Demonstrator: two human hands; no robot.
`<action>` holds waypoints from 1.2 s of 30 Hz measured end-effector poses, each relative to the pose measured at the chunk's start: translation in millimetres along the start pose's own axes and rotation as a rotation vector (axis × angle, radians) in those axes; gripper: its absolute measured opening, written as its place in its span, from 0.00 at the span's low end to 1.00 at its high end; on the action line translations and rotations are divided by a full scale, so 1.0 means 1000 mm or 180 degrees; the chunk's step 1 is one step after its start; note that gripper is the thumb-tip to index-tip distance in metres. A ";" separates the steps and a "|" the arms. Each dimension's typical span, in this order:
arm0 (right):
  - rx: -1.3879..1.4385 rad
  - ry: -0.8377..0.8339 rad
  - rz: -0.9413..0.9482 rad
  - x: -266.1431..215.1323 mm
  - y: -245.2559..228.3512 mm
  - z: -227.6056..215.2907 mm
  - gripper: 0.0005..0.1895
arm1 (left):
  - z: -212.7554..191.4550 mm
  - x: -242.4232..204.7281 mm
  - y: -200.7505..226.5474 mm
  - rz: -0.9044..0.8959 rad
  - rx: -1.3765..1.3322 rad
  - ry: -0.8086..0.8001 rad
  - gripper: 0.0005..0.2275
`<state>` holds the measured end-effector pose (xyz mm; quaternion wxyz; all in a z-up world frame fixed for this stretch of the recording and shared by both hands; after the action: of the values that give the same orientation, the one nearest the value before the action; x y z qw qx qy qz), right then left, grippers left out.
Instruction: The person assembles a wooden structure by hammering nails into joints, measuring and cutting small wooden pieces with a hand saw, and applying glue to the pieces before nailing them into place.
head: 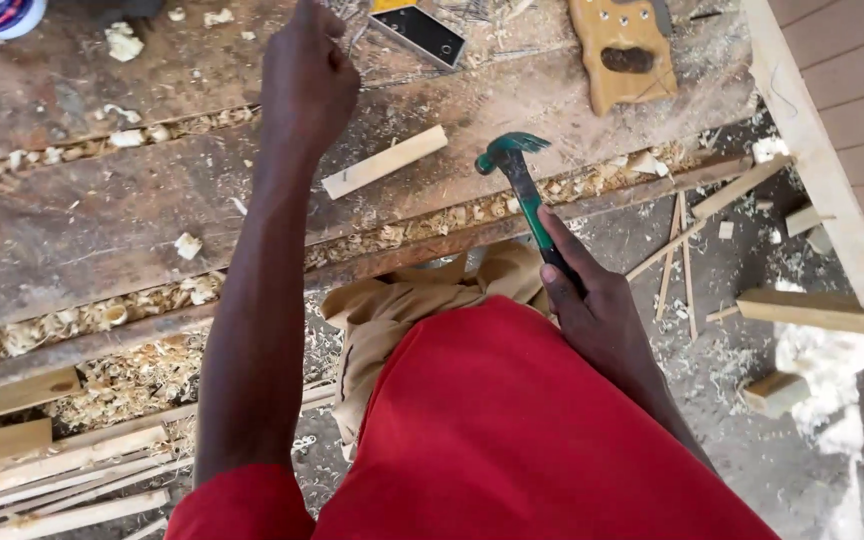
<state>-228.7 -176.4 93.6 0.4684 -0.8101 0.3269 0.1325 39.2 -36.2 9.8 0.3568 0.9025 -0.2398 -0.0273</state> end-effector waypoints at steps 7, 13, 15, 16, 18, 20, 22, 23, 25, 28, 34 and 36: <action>0.0030 -0.0013 -0.0259 0.001 0.004 -0.001 0.26 | -0.016 -0.058 0.040 0.0090 -0.1584 -0.0159 0.02; -0.0068 -0.0092 -0.0427 0.000 -0.004 0.003 0.26 | 0.023 -0.081 0.029 0.0244 -0.1014 0.0009 0.05; -0.0096 -0.0105 -0.0543 0.001 -0.007 0.004 0.26 | 0.030 -0.081 0.026 0.0285 -0.0922 0.0125 0.04; -0.0067 -0.0122 -0.0586 0.001 -0.009 0.004 0.26 | 0.030 -0.081 0.027 0.0425 -0.0832 0.0278 0.04; -0.0043 -0.0138 -0.0623 0.001 -0.013 0.003 0.25 | 0.029 -0.081 0.030 0.0561 -0.0748 0.0428 0.04; -0.0162 -0.0109 -0.0816 0.000 -0.020 0.002 0.25 | 0.028 -0.081 0.033 0.0594 -0.0643 0.0425 0.03; -0.0181 -0.0099 -0.0960 0.000 -0.021 0.001 0.24 | 0.028 -0.080 0.034 0.0655 -0.0687 0.0492 0.02; -0.0197 -0.0092 -0.1116 0.000 -0.023 0.001 0.24 | 0.027 -0.080 0.035 0.0718 -0.0721 0.0568 0.02; -0.0263 -0.0035 -0.1302 0.002 -0.020 0.002 0.24 | 0.029 -0.079 0.035 0.0771 -0.0573 0.0599 0.02; -0.0421 -0.0005 -0.1543 0.005 -0.015 0.005 0.23 | 0.034 -0.080 0.032 0.0843 -0.0352 0.0733 0.02; -0.0621 0.0042 -0.1767 0.013 -0.012 0.013 0.22 | 0.038 -0.080 0.031 0.0980 -0.0118 0.0937 0.02; -0.0528 0.0131 -0.1832 0.012 -0.009 0.016 0.22 | 0.038 -0.082 0.028 0.0955 -0.0080 0.1007 0.02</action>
<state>-212.1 -164.9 84.8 0.4122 -0.9075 0.0813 0.0041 -52.7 -41.0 -10.5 0.4013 0.8452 -0.3120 0.1650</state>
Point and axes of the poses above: each hand's wrist, its own x-axis towards the middle knuckle, its own z-axis out of the palm, y = z × x, the point moved 3 cm from there along x, towards the middle knuckle, and after that the axes turned 2 degrees about z, right-handed, at the moved point
